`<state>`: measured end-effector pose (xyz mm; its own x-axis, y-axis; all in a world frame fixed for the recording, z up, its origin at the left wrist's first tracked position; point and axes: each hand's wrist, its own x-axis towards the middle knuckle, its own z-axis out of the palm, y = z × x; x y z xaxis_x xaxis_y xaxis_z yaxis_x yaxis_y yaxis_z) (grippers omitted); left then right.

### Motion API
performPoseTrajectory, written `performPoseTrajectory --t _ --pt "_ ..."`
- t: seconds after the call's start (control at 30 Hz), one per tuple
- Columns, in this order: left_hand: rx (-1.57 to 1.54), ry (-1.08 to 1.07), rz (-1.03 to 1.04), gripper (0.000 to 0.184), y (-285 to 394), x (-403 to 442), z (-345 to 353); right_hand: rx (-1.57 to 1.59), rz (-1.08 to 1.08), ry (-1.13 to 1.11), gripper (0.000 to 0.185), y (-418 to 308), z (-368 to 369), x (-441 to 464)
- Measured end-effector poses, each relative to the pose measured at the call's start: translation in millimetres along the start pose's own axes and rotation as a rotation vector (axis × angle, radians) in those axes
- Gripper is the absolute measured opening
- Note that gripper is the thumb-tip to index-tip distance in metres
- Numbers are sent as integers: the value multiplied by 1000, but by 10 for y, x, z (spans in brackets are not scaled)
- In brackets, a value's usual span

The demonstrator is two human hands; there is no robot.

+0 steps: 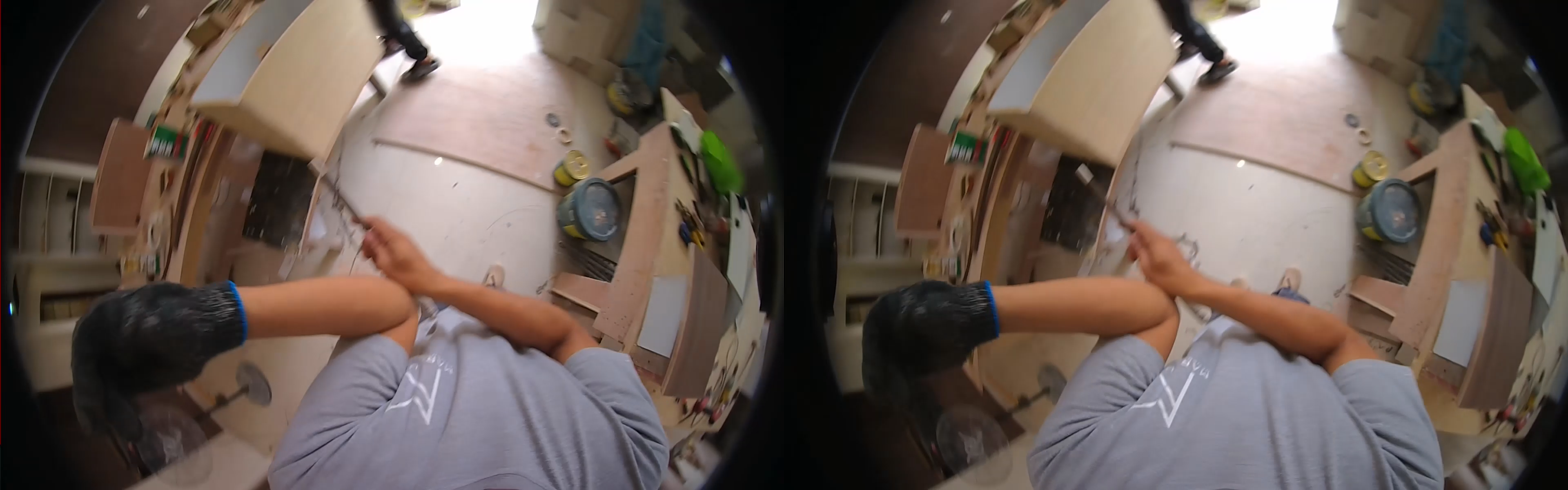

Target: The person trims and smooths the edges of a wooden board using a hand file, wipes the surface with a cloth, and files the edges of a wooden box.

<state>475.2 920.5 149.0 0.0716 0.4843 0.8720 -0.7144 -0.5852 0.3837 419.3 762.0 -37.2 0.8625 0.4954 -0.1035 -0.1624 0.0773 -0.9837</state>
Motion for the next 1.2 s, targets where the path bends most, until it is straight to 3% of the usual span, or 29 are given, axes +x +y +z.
performPoseTrajectory --t 0.13,0.17,0.23,0.33,0.4,0.47,0.5,0.53,0.57,0.63,0.7,0.8,0.83,0.93,0.97,1.0,1.07,1.2 --pt "-192 -141 -5 27 195 -569 684 32 -187 178 34 -737 -97 72" --pt "-264 -217 14 28 283 -771 891 324 -240 225 34 -719 -198 181" --pt "-376 -375 70 32 406 -921 1200 348 -306 288 37 -737 -633 373" --pt "-503 -807 73 37 625 -1262 1520 -68 -294 361 42 -341 -1516 538" --pt "-429 -1114 -113 25 655 -1477 1404 -610 -355 350 46 335 -2178 375" --pt "-304 -1264 -83 30 486 -1757 1202 -1096 -497 285 50 1273 -2759 -101" --pt "-303 -1237 -132 32 315 -2067 1065 -1059 79 296 51 1807 -3025 -441" --pt "-218 -1401 -274 35 188 -2236 882 -1076 308 322 45 1950 -3050 -908" --pt "-117 -1446 -379 35 36 -2484 674 -1102 357 278 47 2411 -3220 -1409" --pt "71 -1504 -586 36 -285 -2987 189 -1011 891 233 33 2639 -3158 -2258" --pt "153 -1518 -862 35 -547 -3321 -192 -1004 1016 349 25 2922 -3002 -3098" --pt "41 -1426 -1418 33 -675 -3520 -286 -827 1295 305 22 3233 -2795 -3861" --pt "-27 -1398 -1499 32 -679 -3575 -196 -768 1342 268 21 3394 -2729 -4033" --pt "-208 -1501 -1482 27 -655 -3653 192 -676 1422 190 16 3818 -2625 -4160" --pt "-149 -1554 -1459 28 -558 -3613 389 -608 1446 271 15 3622 -2597 -4010" --pt "-48 -1596 -1427 30 -495 -3663 551 -539 1301 508 16 3344 -2584 -3903" --pt "48 -1785 -1263 41 -350 -3701 906 -531 1113 713 29 3196 -2644 -3672" --pt "163 -2069 -976 48 -163 -3898 1365 -403 934 913 39 2723 -2720 -3369"
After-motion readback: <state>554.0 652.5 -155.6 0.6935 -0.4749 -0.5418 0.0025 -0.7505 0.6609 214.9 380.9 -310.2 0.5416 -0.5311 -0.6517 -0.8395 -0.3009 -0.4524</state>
